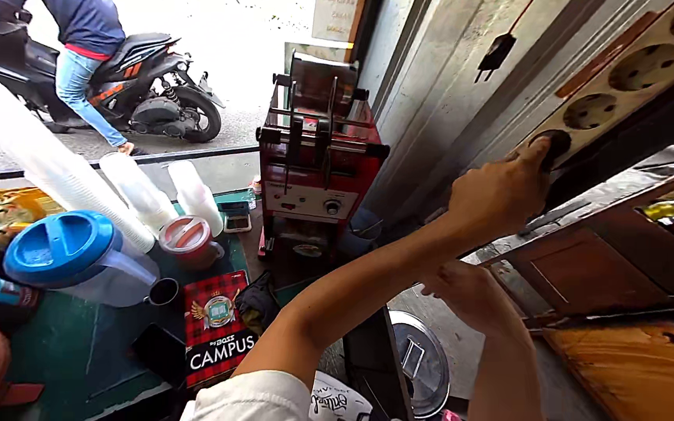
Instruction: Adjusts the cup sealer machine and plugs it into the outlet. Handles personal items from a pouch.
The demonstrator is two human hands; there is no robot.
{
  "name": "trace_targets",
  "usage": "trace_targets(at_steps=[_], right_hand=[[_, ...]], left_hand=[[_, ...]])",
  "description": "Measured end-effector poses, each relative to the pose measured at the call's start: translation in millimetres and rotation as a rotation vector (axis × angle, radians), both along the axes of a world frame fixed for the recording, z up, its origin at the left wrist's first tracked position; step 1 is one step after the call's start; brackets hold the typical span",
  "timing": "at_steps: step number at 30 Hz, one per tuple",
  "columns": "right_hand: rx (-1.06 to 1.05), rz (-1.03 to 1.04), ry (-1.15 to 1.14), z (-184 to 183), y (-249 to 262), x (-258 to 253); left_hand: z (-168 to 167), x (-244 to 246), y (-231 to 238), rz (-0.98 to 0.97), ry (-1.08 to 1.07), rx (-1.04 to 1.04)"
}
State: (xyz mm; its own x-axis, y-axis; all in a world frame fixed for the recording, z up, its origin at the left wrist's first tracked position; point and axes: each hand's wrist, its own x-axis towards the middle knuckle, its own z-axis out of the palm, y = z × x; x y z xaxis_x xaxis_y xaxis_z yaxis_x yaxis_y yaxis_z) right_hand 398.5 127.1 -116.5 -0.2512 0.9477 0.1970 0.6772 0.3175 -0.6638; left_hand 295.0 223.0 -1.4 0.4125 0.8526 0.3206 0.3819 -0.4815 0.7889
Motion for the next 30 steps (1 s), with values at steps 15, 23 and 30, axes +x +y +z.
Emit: trace_targets(at_steps=[15, 23, 30], right_hand=[[-0.003, -0.259, 0.119, -78.2, 61.7, -159.3], [-0.049, -0.397, 0.360, -87.8, 85.7, -182.0], [0.026, -0.539, 0.400, -95.8, 101.5, -206.4]], left_hand=[[-274.4, -330.8, -274.6, 0.460, 0.029, -0.141], [-310.6, -365.5, -401.1, 1.129, -0.203, -0.313], [-330.8, -380.3, -449.6, 0.995, 0.088, -0.211]])
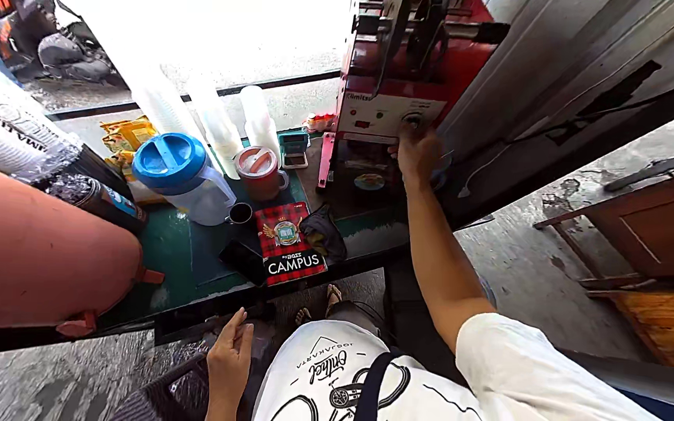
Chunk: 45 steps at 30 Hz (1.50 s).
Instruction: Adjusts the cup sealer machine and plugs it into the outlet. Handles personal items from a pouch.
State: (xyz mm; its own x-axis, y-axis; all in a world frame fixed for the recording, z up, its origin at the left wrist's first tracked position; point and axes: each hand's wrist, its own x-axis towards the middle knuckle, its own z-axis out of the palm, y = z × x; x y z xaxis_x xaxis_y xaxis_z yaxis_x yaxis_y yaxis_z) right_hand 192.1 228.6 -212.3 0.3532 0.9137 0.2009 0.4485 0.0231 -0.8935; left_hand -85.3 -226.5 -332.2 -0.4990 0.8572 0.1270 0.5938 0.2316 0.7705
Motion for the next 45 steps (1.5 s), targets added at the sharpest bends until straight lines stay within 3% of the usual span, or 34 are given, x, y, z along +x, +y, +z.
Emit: trace_targets(at_steps=[5, 9, 12, 15, 18, 20, 22, 25, 29, 31, 33, 37, 41, 45], right_hand=[[-0.028, 0.012, -0.081, 4.2, 2.8, 6.4], [-0.052, 0.055, -0.134, -4.6, -13.9, 9.2], [-0.235, 0.255, -0.328, -45.5, -53.9, 1.2], [-0.509, 0.497, -0.474, -113.0, -99.2, -25.9], [-0.669, 0.533, -0.459, -158.0, -127.9, -56.4], [-0.711, 0.518, -0.392, -168.3, -127.4, -64.1], [-0.616, 0.563, -0.300, -158.7, -128.7, -57.4], [-0.406, 0.736, -0.118, -102.9, -143.3, -33.5], [-0.295, 1.019, 0.187, -29.7, -179.3, 15.8], [-0.290, 1.051, 0.221, -4.8, -202.0, 49.8], [-0.317, 0.982, 0.131, 12.7, -222.6, 88.3], [-0.436, 0.697, -0.084, 19.1, -275.3, 156.0], [-0.317, 0.481, 0.124, 13.1, -332.8, 189.8], [-0.264, 0.351, 0.309, 9.3, -373.3, 203.8]], left_hand=[[-12.3, -17.3, -30.2, -0.007, 0.062, -0.105], [-17.7, -21.8, -16.4, -0.012, 0.031, -0.129], [-13.6, -16.5, 17.4, -0.038, -0.007, -0.093], [-3.2, -1.8, 59.7, -0.114, -0.036, -0.083], [11.4, 18.7, 102.6, -0.220, -0.120, -0.008], [15.9, 25.3, 131.0, -0.324, -0.119, 0.010], [17.5, 27.0, 163.4, -0.435, -0.075, 0.012], [30.6, 34.2, 220.0, -0.576, -0.050, 0.023], [68.7, 66.4, 269.9, -1.038, -0.397, -0.147], [76.4, 101.6, 276.3, -1.315, -0.552, -0.256], [77.7, 140.3, 277.2, -1.524, -0.565, -0.341], [84.2, 196.5, 262.5, -1.717, -0.644, -0.337], [84.9, 238.8, 253.4, -1.841, -0.792, -0.330], [77.6, 261.1, 264.8, -1.963, -0.389, -0.305]])
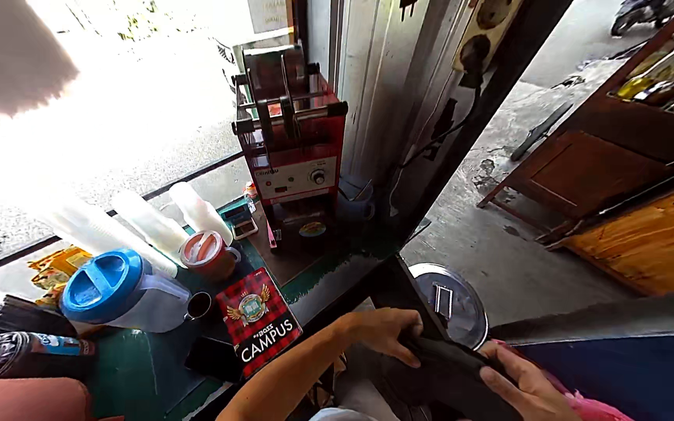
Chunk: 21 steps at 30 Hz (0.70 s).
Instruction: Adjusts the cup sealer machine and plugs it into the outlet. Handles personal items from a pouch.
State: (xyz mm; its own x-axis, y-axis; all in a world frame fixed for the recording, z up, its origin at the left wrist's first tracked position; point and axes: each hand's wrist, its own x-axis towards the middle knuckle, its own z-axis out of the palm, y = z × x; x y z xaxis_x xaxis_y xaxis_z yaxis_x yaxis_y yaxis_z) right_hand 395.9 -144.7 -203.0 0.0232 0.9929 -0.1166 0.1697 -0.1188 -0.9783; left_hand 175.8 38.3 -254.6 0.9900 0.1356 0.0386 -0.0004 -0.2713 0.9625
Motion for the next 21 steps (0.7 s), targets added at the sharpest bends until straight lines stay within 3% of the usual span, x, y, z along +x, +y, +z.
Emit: trace_targets(at_steps=[3, 6, 8, 11, 13, 15, 17, 19, 21], right_hand=[[-0.047, -0.121, -0.019, -8.2, -18.0, 0.7], [-0.075, -0.256, -0.161, -17.5, -25.8, 17.6], [-0.094, -0.404, -0.374, -34.5, -19.1, 41.4], [-0.124, -0.623, -0.716, -101.5, 10.6, 90.8], [-0.334, -0.552, -0.875, -135.6, 25.4, 114.7], [-0.473, -0.389, -0.887, -144.2, 32.3, 116.2], [-0.470, -0.324, -0.771, -150.5, 37.0, 90.2], [-0.544, -0.246, -0.529, -163.8, 31.3, 52.4], [-0.678, -0.145, -0.315, -200.4, 11.2, 11.0]], left_hand=[[-2.5, 15.5, 15.5, -0.072, 0.092, 0.108], [-4.7, 50.0, 36.7, -0.042, 0.051, 0.175], [-17.6, 88.1, 45.1, 0.093, 0.029, 0.270], [-38.4, 128.0, 40.7, 0.341, 0.182, 0.390], [-45.2, 124.4, 34.3, 0.349, 0.299, 0.412], [-59.3, 98.0, 21.7, 0.274, 0.432, 0.351], [-94.0, 62.1, 11.2, 0.230, 0.643, 0.206], [-154.7, 33.4, 0.8, 0.285, 0.860, 0.006], [-222.3, 11.3, -11.3, 0.369, 1.030, -0.089]])
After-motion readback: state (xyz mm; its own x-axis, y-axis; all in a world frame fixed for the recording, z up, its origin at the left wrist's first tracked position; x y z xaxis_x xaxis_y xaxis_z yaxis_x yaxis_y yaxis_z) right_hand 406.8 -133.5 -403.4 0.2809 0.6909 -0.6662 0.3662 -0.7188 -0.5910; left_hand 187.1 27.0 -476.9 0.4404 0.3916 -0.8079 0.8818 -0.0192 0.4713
